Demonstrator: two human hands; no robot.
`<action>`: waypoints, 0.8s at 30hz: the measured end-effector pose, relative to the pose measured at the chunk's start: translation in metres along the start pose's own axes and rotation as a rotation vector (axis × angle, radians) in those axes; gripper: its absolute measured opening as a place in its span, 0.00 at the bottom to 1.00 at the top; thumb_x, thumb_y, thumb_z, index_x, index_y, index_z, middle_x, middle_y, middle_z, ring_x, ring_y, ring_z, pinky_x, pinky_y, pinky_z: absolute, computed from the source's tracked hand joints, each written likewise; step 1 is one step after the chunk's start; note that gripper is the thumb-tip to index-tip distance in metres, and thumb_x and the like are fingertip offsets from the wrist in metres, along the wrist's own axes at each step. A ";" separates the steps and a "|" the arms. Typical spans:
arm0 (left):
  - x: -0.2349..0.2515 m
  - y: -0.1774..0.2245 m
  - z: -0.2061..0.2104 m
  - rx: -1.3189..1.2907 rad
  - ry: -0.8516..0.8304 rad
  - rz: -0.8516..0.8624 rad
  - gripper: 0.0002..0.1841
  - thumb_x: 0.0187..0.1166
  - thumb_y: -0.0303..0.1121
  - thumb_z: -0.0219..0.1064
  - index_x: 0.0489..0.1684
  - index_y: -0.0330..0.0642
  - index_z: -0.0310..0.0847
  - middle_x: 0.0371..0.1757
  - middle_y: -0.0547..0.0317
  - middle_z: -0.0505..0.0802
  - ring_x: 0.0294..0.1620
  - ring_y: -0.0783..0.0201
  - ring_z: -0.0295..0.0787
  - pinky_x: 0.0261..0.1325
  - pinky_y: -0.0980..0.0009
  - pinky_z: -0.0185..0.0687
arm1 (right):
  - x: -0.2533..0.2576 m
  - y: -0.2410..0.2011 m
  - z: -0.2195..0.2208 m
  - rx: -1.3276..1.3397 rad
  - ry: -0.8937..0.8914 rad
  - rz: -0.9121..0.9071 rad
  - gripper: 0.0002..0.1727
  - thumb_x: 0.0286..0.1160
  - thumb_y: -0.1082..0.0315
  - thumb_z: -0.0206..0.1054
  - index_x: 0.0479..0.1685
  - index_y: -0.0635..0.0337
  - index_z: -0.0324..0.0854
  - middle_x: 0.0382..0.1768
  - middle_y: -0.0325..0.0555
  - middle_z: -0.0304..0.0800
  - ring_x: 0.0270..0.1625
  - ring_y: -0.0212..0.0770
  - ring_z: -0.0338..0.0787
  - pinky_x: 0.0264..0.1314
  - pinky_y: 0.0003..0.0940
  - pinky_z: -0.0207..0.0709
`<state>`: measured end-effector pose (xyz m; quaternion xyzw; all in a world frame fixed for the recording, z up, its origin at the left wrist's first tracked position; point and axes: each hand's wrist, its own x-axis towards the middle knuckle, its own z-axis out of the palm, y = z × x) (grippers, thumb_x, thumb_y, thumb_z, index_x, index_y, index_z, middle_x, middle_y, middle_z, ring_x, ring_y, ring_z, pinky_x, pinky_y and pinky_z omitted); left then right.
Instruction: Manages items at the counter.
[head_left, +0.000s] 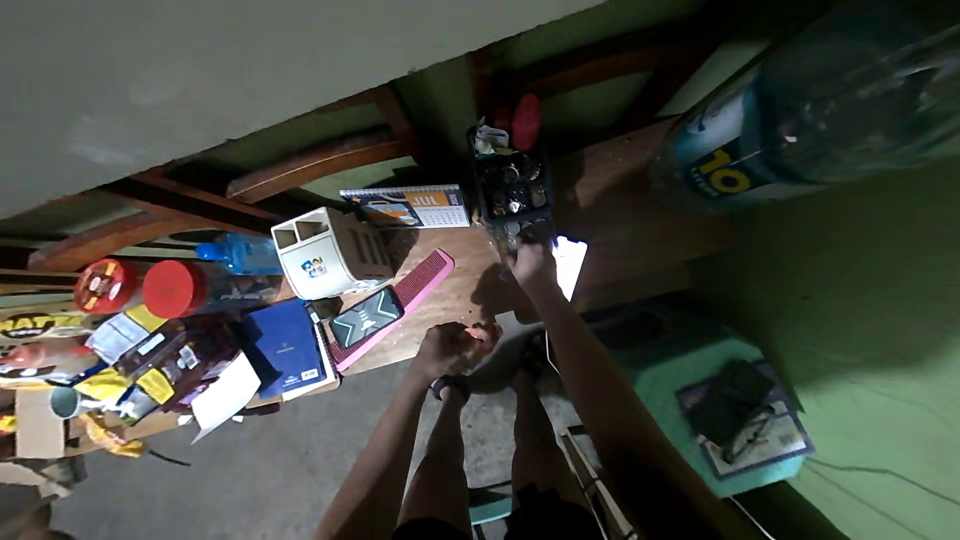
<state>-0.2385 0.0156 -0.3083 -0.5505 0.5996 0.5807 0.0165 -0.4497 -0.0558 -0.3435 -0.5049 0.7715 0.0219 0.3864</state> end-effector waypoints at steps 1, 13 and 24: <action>0.000 0.000 0.000 -0.003 0.005 0.001 0.14 0.77 0.32 0.71 0.47 0.26 0.86 0.39 0.51 0.91 0.39 0.70 0.86 0.51 0.70 0.81 | 0.000 0.000 0.001 -0.002 0.002 -0.004 0.26 0.85 0.63 0.63 0.79 0.63 0.74 0.70 0.68 0.83 0.74 0.66 0.82 0.73 0.63 0.74; -0.005 0.005 -0.007 0.022 0.063 -0.009 0.13 0.77 0.29 0.70 0.49 0.24 0.86 0.42 0.46 0.92 0.42 0.65 0.88 0.55 0.66 0.82 | 0.004 0.005 -0.018 0.388 -0.012 0.004 0.21 0.81 0.77 0.59 0.72 0.71 0.74 0.68 0.71 0.82 0.74 0.67 0.80 0.75 0.64 0.70; -0.001 0.006 -0.008 -0.172 0.176 0.025 0.12 0.79 0.26 0.68 0.52 0.25 0.85 0.42 0.54 0.93 0.41 0.76 0.87 0.53 0.76 0.83 | 0.011 -0.002 0.010 -0.028 0.174 -0.169 0.17 0.85 0.70 0.59 0.67 0.66 0.84 0.75 0.66 0.78 0.76 0.64 0.80 0.77 0.60 0.72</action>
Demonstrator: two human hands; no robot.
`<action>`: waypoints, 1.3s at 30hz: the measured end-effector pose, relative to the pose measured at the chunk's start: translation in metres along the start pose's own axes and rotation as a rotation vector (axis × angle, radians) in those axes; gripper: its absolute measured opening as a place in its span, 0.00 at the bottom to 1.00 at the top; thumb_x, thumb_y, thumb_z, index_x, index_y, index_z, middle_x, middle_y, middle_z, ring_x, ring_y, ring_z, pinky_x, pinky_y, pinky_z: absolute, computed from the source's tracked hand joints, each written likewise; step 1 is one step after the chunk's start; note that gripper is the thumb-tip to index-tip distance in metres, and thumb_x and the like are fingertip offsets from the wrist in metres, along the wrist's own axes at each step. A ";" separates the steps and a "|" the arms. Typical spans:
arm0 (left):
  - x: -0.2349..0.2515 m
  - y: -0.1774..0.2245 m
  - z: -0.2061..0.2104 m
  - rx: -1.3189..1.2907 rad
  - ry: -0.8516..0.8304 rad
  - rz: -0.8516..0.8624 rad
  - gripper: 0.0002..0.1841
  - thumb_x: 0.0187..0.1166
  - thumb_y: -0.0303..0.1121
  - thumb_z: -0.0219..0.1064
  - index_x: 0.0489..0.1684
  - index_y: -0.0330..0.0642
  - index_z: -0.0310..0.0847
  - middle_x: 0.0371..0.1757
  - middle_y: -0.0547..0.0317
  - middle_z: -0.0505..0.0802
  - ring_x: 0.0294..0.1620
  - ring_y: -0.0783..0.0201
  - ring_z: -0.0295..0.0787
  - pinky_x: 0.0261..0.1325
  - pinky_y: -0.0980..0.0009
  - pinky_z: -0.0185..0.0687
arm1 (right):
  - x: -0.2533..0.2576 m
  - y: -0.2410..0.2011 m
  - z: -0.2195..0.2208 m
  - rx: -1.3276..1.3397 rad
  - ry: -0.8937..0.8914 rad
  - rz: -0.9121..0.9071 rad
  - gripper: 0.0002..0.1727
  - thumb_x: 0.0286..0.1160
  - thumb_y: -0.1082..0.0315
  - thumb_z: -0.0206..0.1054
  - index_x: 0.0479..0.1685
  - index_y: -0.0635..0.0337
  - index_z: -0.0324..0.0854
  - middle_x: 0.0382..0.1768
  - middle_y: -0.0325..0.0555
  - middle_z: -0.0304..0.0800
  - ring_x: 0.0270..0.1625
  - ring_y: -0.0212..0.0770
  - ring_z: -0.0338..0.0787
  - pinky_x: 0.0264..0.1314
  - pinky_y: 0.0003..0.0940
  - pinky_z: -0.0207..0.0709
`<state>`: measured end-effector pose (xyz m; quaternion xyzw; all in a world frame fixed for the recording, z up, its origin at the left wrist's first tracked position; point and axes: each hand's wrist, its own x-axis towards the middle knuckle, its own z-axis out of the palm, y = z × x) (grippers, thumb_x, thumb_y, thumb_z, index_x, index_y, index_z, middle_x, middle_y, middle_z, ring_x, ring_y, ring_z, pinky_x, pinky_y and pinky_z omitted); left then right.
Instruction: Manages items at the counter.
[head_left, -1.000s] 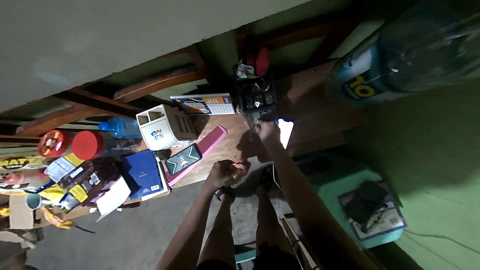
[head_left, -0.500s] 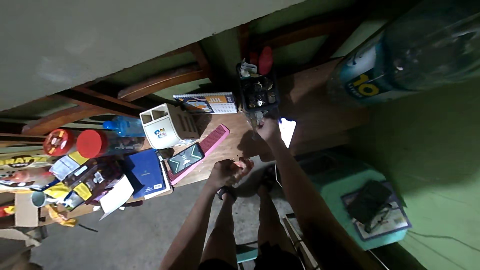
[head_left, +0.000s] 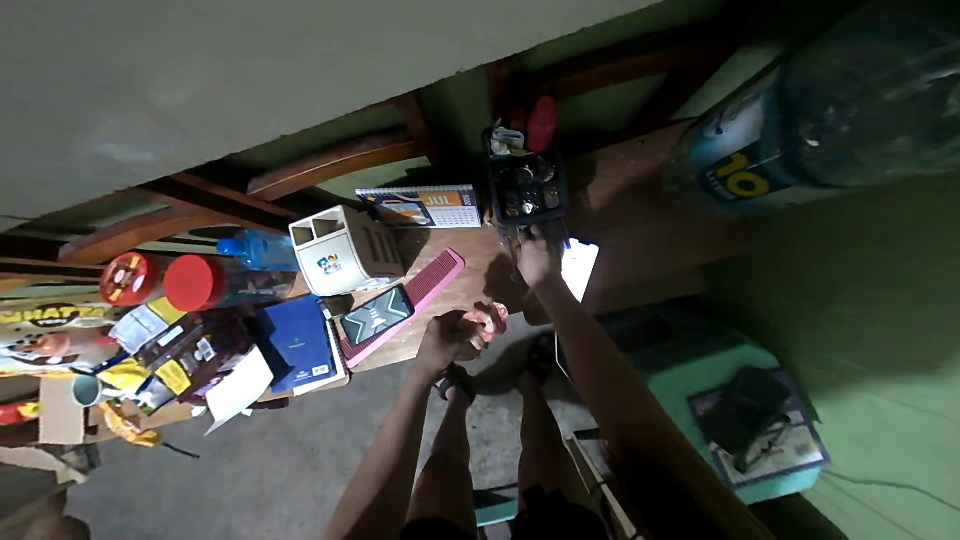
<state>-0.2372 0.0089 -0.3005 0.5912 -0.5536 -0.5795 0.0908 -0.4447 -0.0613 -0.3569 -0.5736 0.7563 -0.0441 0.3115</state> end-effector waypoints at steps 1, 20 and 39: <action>0.002 0.001 0.000 -0.065 0.010 -0.020 0.11 0.79 0.25 0.67 0.53 0.26 0.84 0.41 0.56 0.93 0.41 0.77 0.87 0.52 0.76 0.84 | 0.000 -0.002 -0.002 -0.023 -0.026 0.000 0.18 0.86 0.70 0.58 0.69 0.68 0.82 0.75 0.67 0.77 0.77 0.65 0.79 0.78 0.61 0.70; 0.073 0.083 0.056 -0.508 0.120 -0.030 0.21 0.84 0.29 0.65 0.73 0.31 0.74 0.76 0.44 0.77 0.68 0.58 0.78 0.70 0.61 0.77 | -0.052 0.081 -0.041 1.305 0.123 0.349 0.16 0.92 0.70 0.50 0.67 0.71 0.74 0.50 0.47 0.85 0.41 0.30 0.83 0.44 0.26 0.79; 0.090 0.111 0.039 0.820 -0.581 0.108 0.16 0.71 0.35 0.79 0.52 0.36 0.90 0.67 0.42 0.88 0.74 0.41 0.78 0.77 0.30 0.59 | -0.047 0.026 0.003 1.106 0.176 0.697 0.43 0.82 0.62 0.70 0.87 0.73 0.48 0.68 0.76 0.77 0.68 0.64 0.82 0.72 0.56 0.76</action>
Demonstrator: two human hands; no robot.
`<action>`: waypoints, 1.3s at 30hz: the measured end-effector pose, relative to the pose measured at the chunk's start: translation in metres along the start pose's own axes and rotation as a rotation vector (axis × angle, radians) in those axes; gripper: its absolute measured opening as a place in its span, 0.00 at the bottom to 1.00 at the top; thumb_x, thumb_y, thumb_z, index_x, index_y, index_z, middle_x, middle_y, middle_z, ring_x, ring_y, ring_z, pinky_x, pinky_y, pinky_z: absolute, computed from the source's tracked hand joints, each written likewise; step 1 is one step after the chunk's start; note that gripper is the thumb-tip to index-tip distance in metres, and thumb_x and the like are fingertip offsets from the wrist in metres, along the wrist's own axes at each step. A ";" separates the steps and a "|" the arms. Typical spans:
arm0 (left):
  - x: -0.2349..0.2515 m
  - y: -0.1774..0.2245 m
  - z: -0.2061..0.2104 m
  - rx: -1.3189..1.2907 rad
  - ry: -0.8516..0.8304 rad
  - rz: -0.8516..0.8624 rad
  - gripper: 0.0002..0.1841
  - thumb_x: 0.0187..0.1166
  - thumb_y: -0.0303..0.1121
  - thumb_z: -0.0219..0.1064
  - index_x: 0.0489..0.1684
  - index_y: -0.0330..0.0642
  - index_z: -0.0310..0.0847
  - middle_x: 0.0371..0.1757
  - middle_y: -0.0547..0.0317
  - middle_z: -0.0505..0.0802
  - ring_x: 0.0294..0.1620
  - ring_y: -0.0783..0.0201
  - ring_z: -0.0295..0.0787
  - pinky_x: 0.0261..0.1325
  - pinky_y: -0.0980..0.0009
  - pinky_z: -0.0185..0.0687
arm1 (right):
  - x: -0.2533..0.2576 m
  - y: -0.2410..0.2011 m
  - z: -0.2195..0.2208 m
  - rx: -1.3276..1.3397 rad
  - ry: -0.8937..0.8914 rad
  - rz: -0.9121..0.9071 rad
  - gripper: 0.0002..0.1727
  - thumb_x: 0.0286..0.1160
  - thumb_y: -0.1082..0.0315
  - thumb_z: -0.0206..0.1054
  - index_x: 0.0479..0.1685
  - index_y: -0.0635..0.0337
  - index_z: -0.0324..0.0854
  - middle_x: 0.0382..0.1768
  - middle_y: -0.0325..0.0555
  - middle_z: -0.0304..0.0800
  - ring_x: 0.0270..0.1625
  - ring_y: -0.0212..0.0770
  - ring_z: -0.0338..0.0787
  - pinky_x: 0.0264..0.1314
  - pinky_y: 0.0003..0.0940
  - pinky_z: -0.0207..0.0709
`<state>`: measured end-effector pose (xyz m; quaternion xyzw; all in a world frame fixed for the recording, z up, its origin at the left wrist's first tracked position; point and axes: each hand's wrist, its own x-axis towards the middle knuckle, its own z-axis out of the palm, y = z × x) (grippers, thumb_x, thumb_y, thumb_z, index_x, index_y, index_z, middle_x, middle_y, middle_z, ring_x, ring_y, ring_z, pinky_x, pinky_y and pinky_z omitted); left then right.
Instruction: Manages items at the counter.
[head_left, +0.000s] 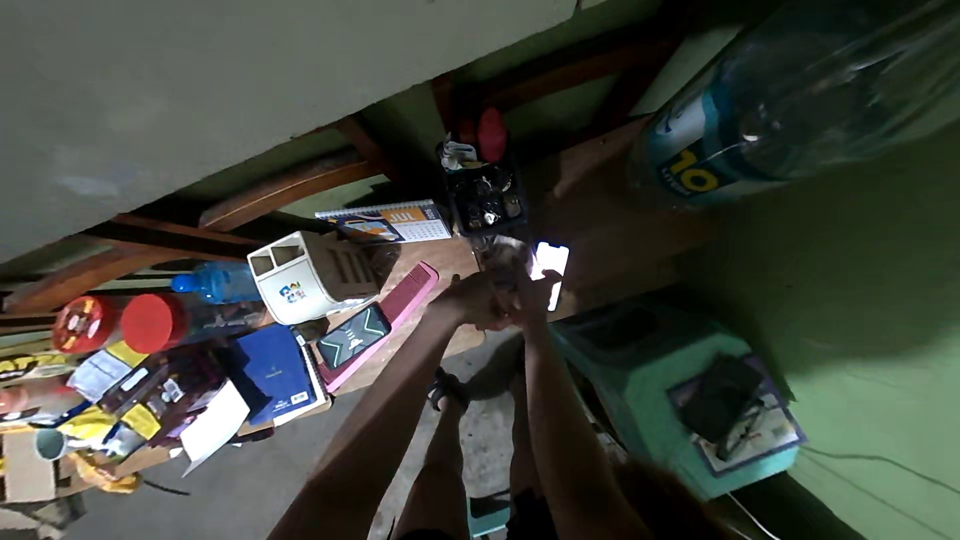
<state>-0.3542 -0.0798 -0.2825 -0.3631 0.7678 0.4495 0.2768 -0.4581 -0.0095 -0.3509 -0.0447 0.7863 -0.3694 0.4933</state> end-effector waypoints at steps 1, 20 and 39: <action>0.005 0.000 0.003 0.000 0.004 -0.014 0.20 0.70 0.35 0.80 0.58 0.37 0.88 0.75 0.43 0.83 0.81 0.41 0.71 0.80 0.27 0.52 | -0.003 0.003 -0.003 0.043 -0.041 -0.028 0.39 0.86 0.64 0.65 0.87 0.71 0.47 0.65 0.75 0.77 0.62 0.61 0.84 0.66 0.54 0.78; -0.002 0.017 -0.013 0.051 0.462 0.167 0.15 0.75 0.34 0.74 0.56 0.36 0.91 0.77 0.39 0.82 0.80 0.40 0.74 0.83 0.42 0.63 | -0.010 0.025 -0.010 0.596 -0.194 0.329 0.35 0.92 0.37 0.31 0.35 0.56 0.71 0.18 0.36 0.67 0.17 0.33 0.69 0.21 0.28 0.71; -0.046 -0.002 -0.038 -0.183 0.484 0.116 0.13 0.77 0.30 0.73 0.51 0.30 0.89 0.62 0.38 0.89 0.64 0.45 0.86 0.74 0.47 0.76 | 0.014 -0.005 0.004 0.295 -0.492 -0.193 0.19 0.95 0.62 0.48 0.65 0.69 0.75 0.38 0.48 0.87 0.34 0.34 0.86 0.37 0.32 0.84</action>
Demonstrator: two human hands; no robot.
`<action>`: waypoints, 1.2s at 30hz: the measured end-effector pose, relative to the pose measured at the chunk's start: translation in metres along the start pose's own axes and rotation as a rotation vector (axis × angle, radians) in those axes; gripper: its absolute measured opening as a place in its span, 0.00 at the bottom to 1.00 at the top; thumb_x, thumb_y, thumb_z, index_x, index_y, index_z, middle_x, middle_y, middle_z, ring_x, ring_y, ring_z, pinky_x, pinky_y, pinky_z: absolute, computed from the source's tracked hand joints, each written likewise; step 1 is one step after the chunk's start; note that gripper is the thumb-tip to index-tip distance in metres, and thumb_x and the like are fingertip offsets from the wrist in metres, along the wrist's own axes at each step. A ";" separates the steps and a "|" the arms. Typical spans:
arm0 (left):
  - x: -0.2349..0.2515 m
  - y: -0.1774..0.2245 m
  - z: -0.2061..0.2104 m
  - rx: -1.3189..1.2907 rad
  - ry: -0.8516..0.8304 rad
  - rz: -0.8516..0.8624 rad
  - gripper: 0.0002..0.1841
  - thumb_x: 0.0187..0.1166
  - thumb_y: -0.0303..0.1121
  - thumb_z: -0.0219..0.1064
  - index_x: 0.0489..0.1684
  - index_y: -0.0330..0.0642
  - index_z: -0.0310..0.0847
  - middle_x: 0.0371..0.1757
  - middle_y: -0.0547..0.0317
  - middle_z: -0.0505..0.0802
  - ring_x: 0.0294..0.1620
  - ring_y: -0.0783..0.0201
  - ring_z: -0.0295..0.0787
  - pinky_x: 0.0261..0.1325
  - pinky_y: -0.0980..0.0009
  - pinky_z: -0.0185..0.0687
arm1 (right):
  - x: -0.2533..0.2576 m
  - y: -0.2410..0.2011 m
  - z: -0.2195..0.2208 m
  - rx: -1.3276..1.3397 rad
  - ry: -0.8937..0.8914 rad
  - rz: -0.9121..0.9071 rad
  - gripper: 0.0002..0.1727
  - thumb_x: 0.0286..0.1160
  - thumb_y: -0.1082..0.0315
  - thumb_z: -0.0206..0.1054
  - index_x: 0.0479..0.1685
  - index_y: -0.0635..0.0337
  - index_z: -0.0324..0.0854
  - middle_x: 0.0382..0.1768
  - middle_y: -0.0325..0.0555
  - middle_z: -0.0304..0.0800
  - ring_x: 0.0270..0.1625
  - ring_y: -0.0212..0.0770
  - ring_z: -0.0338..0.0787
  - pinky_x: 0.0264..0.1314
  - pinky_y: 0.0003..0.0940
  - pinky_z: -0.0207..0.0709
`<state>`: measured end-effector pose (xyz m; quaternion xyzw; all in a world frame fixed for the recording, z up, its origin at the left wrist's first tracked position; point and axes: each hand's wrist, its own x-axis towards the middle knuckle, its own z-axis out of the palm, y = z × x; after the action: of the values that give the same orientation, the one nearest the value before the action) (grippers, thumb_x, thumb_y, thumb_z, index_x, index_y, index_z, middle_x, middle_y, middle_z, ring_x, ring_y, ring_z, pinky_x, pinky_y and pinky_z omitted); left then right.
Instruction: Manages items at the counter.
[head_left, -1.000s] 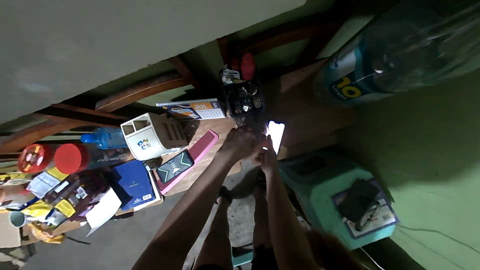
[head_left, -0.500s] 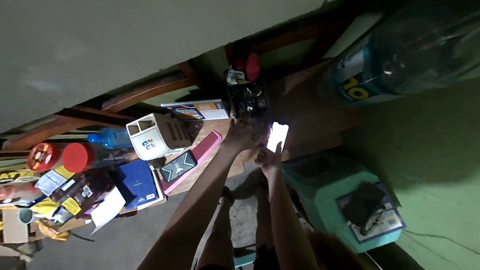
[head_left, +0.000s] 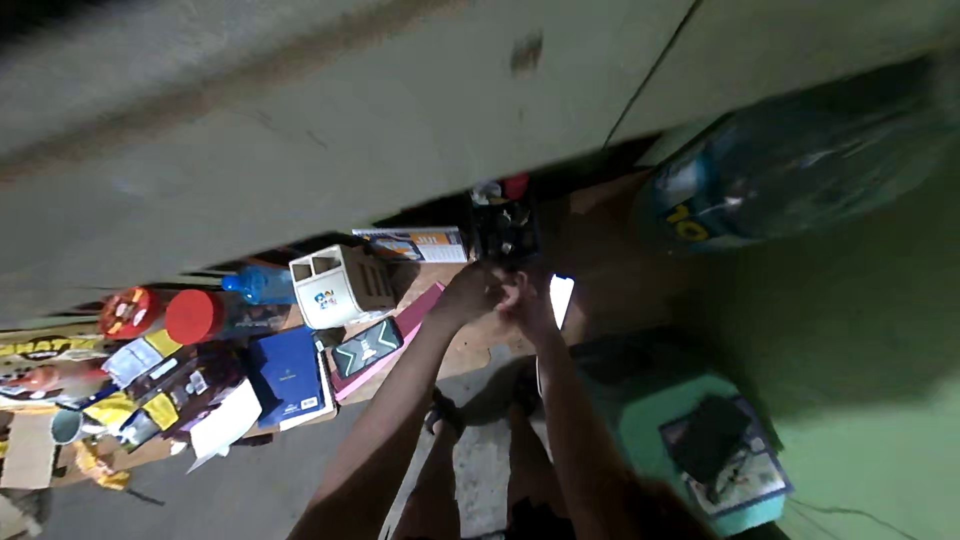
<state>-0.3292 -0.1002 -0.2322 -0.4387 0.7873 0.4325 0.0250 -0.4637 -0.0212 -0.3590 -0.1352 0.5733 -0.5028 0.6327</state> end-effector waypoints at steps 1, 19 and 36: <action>-0.018 0.005 -0.009 -0.043 0.067 -0.018 0.12 0.79 0.31 0.71 0.47 0.28 0.90 0.49 0.39 0.93 0.53 0.48 0.90 0.65 0.50 0.81 | -0.020 -0.010 -0.001 -0.112 -0.021 0.042 0.20 0.96 0.62 0.44 0.70 0.68 0.70 0.44 0.51 0.85 0.39 0.36 0.86 0.42 0.32 0.83; -0.321 0.053 -0.146 -0.831 0.816 0.106 0.11 0.74 0.24 0.73 0.50 0.29 0.85 0.39 0.58 0.94 0.38 0.73 0.92 0.48 0.71 0.91 | -0.311 -0.196 0.233 -0.359 -0.358 -0.513 0.11 0.80 0.79 0.58 0.52 0.76 0.82 0.54 0.48 0.88 0.49 0.31 0.90 0.55 0.30 0.88; -0.435 -0.053 -0.254 -0.599 1.227 0.378 0.04 0.72 0.25 0.73 0.37 0.31 0.90 0.32 0.65 0.94 0.34 0.82 0.89 0.45 0.81 0.87 | -0.329 -0.145 0.464 -0.702 -0.299 -1.251 0.10 0.70 0.73 0.73 0.47 0.64 0.95 0.59 0.68 0.85 0.61 0.60 0.83 0.65 0.49 0.78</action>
<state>0.0617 0.0000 0.0738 -0.4471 0.5691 0.3023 -0.6204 -0.0799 -0.0154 0.0850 -0.6993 0.4237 -0.5329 0.2180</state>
